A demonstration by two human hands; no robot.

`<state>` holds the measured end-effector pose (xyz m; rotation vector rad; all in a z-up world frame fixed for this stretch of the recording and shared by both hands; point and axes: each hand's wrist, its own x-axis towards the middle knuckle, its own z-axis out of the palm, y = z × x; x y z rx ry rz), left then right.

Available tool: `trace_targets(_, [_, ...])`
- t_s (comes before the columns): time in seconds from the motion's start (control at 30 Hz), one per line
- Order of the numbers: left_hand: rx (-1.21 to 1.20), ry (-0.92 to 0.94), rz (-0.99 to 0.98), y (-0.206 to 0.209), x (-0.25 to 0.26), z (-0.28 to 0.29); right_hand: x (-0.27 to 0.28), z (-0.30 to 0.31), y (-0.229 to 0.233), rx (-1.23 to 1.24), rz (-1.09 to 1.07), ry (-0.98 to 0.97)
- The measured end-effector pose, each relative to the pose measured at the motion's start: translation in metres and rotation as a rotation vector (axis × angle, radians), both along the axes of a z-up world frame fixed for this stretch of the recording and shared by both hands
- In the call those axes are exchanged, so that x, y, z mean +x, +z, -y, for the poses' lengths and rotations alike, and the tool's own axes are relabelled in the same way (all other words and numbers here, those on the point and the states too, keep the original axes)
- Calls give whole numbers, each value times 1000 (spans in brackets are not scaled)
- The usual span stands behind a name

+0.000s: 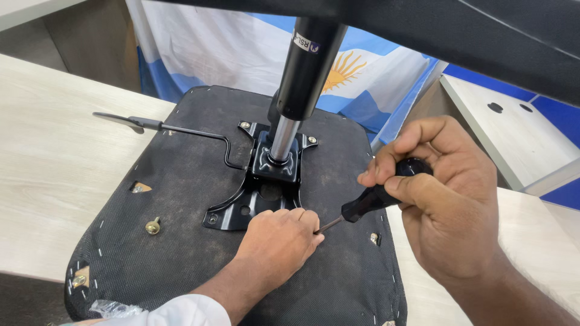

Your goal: The person uses a screwdriver to remove screws from the underside of an office chair seat, detaching the metal mounting bracket and gas lift assembly. The bracket and screws are placed on the table as the seat is separated from the lift.

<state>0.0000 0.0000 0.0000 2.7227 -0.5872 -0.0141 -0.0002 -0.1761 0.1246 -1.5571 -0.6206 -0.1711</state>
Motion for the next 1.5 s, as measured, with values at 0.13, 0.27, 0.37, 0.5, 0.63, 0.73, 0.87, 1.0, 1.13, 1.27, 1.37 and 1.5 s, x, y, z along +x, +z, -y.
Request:
trace_targets(0.13, [3,-4,17,3,-2,0,0,1,2,-4,-1,8])
trace_targets(0.27, [-1,36,-49,11,4,1,4,0,7,22,9,-35])
trace_targets(0.37, [-65,106,-85,18,11,1,17,1,16,59,14,-30])
trace_targets(0.5, [-45,86,-105,22,9,0,20,1,16,30,-7,-33])
trace_targets(0.63, [-51,68,-103,20,-3,2,7,4,9,44,-56,-63])
trace_targets(0.73, [-66,95,-141,21,-3,0,0,12,11,112,-50,-91])
trace_targets(0.87, [-136,130,-145,25,1,-4,-6,25,17,120,-24,-170])
trace_targets(1.0, [-154,180,-192,26,1,-2,-10,28,8,102,-61,-188])
trace_targets(1.13, [-145,191,-166,21,1,-2,-17,22,-9,21,-110,-228])
trace_targets(1.27, [-200,168,-50,10,0,-5,-18,19,-14,-1,-69,-226])
trace_targets(1.37, [-247,152,28,1,-1,-5,-15,16,-15,-19,-66,-223])
trace_targets(1.5, [-259,133,101,-5,0,-4,-12,16,-14,-17,-86,-232])
